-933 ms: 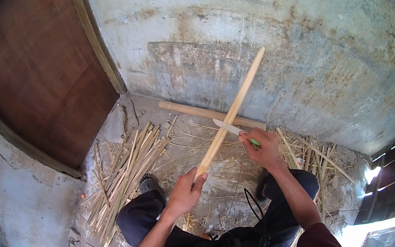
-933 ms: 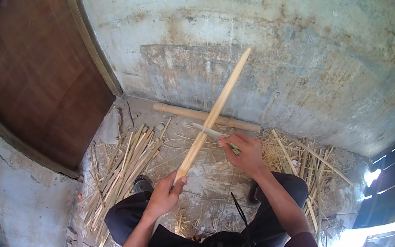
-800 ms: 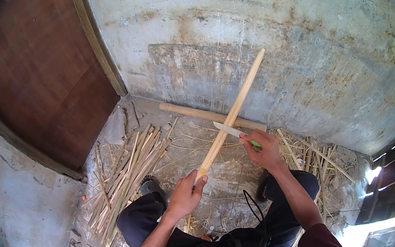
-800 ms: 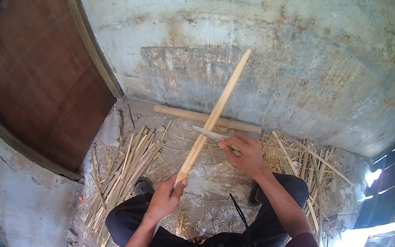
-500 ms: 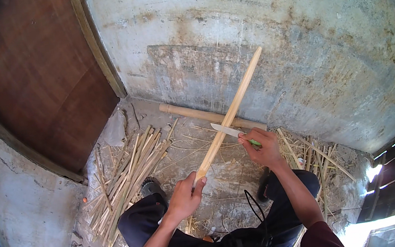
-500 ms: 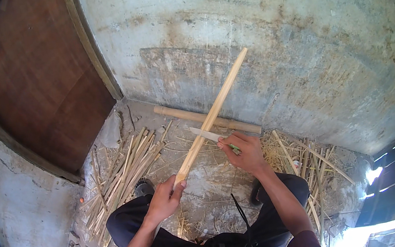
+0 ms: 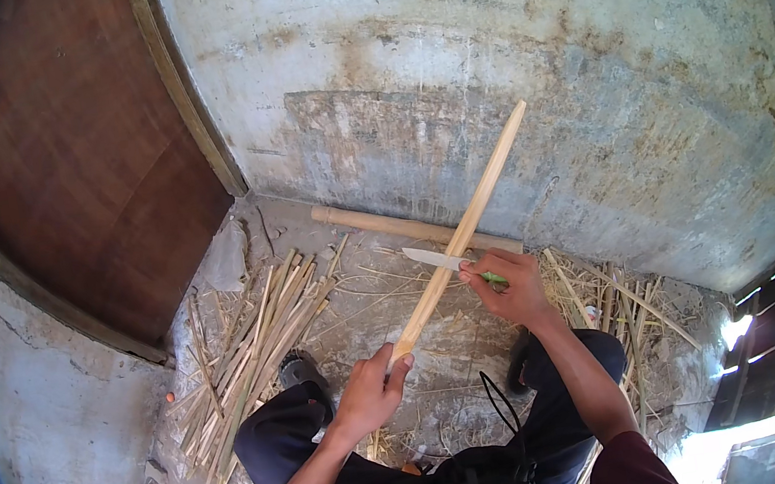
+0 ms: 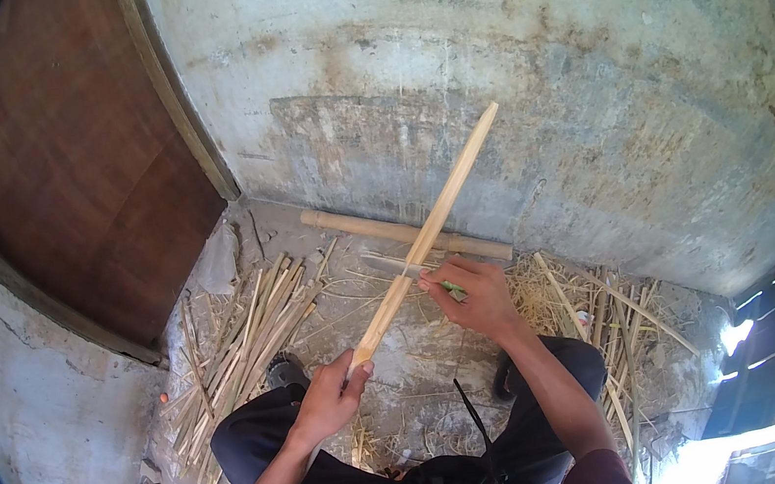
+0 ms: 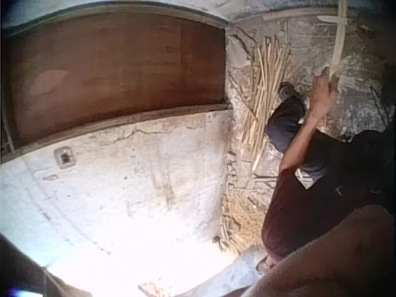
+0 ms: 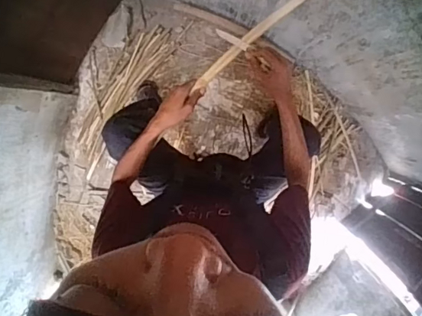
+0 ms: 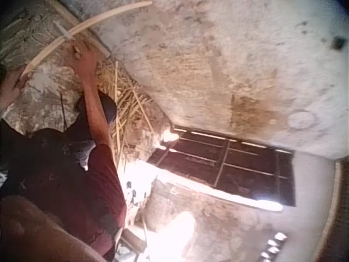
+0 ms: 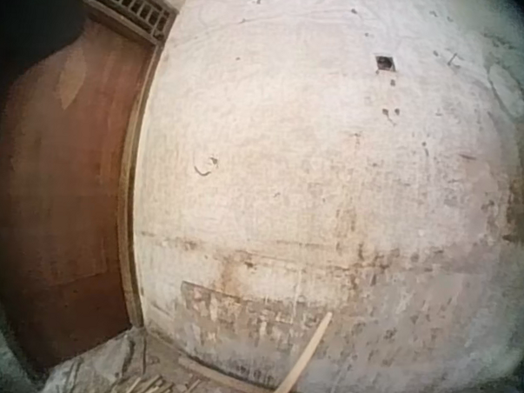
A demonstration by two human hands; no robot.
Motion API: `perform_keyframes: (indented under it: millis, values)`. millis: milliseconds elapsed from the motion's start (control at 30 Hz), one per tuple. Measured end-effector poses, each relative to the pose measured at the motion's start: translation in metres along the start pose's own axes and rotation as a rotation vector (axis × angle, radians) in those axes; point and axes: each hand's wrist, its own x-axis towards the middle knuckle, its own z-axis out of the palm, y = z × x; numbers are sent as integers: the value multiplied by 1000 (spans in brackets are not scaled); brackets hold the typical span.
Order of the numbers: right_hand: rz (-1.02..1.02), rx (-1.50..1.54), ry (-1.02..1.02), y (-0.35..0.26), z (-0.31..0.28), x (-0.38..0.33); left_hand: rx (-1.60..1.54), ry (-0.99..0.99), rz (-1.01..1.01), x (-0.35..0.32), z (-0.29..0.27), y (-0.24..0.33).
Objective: The person strips layers from a length of bamboo using a large blade and then a smaller knife, sitting on the floor surrounded by bamboo shavings and strips.
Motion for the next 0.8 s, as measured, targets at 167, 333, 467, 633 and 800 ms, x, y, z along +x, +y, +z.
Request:
perform_keyframes:
  millis: [167, 333, 467, 633, 800]
  values:
    - [-119, -113, 14, 3, -7, 3, 45, -2, 21, 0, 0, 5]
    - [-35, -113, 92, 25, -15, -3, 44, -51, -41, -4, 0, 4]
    - [116, -54, 200, 59, -40, 7, 87, -84, -43, -10, 4, -1]
    - [188, -136, 212, 72, -42, -3, 143, -81, -15, -20, 5, -15]
    - [403, -163, 560, 147, -113, -12, 72, -151, 6, -32, 3, -10]
